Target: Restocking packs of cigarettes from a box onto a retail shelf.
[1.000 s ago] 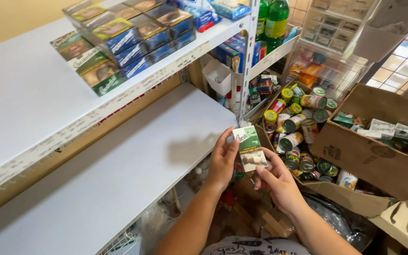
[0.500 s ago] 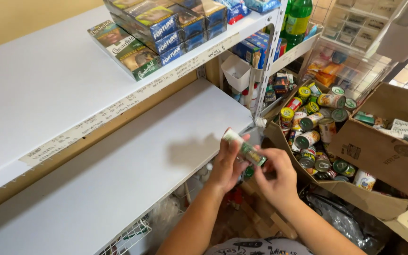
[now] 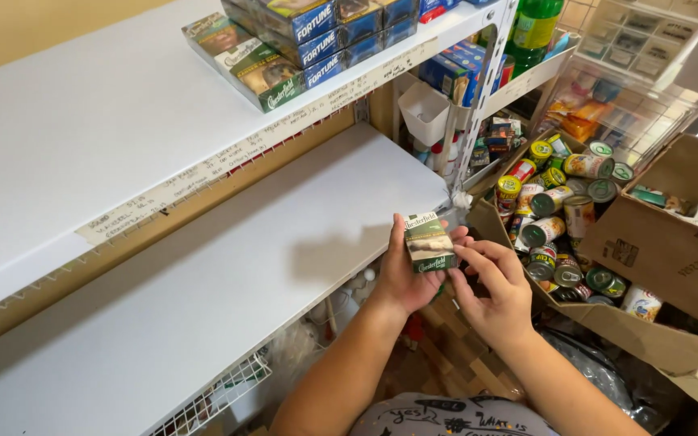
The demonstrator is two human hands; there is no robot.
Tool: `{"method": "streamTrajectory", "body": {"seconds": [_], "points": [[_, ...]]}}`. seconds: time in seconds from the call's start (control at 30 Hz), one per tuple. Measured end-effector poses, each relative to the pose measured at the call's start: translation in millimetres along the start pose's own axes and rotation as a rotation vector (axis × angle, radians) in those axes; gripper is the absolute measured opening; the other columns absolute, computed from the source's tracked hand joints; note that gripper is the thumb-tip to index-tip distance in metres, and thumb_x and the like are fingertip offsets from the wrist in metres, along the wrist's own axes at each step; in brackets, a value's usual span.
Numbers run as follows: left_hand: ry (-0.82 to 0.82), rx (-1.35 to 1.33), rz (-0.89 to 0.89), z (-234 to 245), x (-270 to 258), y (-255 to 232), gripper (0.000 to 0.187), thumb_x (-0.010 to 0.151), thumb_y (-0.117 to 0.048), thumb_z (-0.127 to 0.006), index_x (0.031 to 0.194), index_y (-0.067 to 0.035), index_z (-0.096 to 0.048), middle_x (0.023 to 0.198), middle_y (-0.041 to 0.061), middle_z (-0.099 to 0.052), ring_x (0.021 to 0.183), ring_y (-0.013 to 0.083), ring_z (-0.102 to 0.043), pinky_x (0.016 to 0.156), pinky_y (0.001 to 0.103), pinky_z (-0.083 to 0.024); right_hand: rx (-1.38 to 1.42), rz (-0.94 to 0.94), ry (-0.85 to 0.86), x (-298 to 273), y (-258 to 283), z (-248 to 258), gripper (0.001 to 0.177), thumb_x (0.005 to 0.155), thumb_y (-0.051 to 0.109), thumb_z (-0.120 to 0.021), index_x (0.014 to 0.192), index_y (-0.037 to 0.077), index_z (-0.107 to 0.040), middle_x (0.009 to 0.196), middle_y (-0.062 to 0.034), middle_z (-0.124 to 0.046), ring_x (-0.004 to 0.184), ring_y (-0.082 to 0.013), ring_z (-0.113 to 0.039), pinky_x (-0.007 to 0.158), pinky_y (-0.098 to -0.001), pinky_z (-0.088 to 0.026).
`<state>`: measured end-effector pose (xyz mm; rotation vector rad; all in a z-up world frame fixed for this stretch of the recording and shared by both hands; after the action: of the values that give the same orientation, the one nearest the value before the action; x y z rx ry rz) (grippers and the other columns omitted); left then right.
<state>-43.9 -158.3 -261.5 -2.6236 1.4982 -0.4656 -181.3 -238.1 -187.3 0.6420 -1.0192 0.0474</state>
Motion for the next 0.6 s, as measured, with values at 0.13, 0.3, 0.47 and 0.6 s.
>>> {"method": "streamTrajectory", "body": {"seconds": [0.13, 0.3, 0.47, 0.6], "points": [[-0.008, -0.008, 0.009, -10, 1, -4, 0.078, 0.107, -0.071, -0.036, 0.137, -0.002, -0.051, 0.135, 0.026, -0.064, 0.125, 0.0391, -0.062, 0.105, 0.048, -0.052, -0.008, -0.014, -0.005, 6, 4, -1, 0.041, 0.081, -0.001, -0.081, 0.119, 0.006, -0.071, 0.118, -0.0118, -0.064, 0.084, -0.0161, -0.066, 0.07, -0.0266, -0.056], [-0.091, 0.083, -0.017, -17, -4, -12, 0.078, 0.106, -0.073, -0.034, 0.137, -0.004, -0.052, 0.135, 0.024, -0.063, 0.121, 0.0368, -0.064, 0.099, 0.048, -0.054, 0.017, 0.059, 0.02, 8, 9, -4, 0.036, 0.082, 0.0, -0.081, 0.117, 0.006, -0.072, 0.119, -0.0134, -0.061, 0.094, -0.0199, -0.068, 0.08, -0.0299, -0.058], [-0.195, 0.231, -0.051, -59, -15, -25, 0.074, 0.102, -0.074, -0.034, 0.138, -0.013, -0.053, 0.134, 0.014, -0.063, 0.111, 0.0313, -0.066, 0.091, 0.046, -0.055, 0.012, 0.111, 0.036, 13, 10, -7, 0.033, 0.084, -0.001, -0.08, 0.115, 0.007, -0.072, 0.12, -0.0128, -0.063, 0.1, -0.0226, -0.07, 0.083, -0.0315, -0.059], [-0.307, 0.413, -0.161, -70, -24, -37, 0.072, 0.101, -0.073, -0.036, 0.14, -0.015, -0.055, 0.127, 0.009, -0.066, 0.105, 0.0263, -0.067, 0.089, 0.043, -0.054, 0.055, 0.208, 0.029, 24, 29, -10, 0.034, 0.083, -0.002, -0.08, 0.114, 0.006, -0.072, 0.121, -0.0134, -0.063, 0.1, -0.0227, -0.069, 0.083, -0.0316, -0.059]]}}
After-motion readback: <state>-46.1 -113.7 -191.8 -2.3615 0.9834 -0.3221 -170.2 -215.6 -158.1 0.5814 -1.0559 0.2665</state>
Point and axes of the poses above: each hand's wrist, its own x-axis towards the middle knuckle, its own z-axis out of the back of the hand, y = z × x, the point moved 2 cm from there along x, towards the middle knuckle
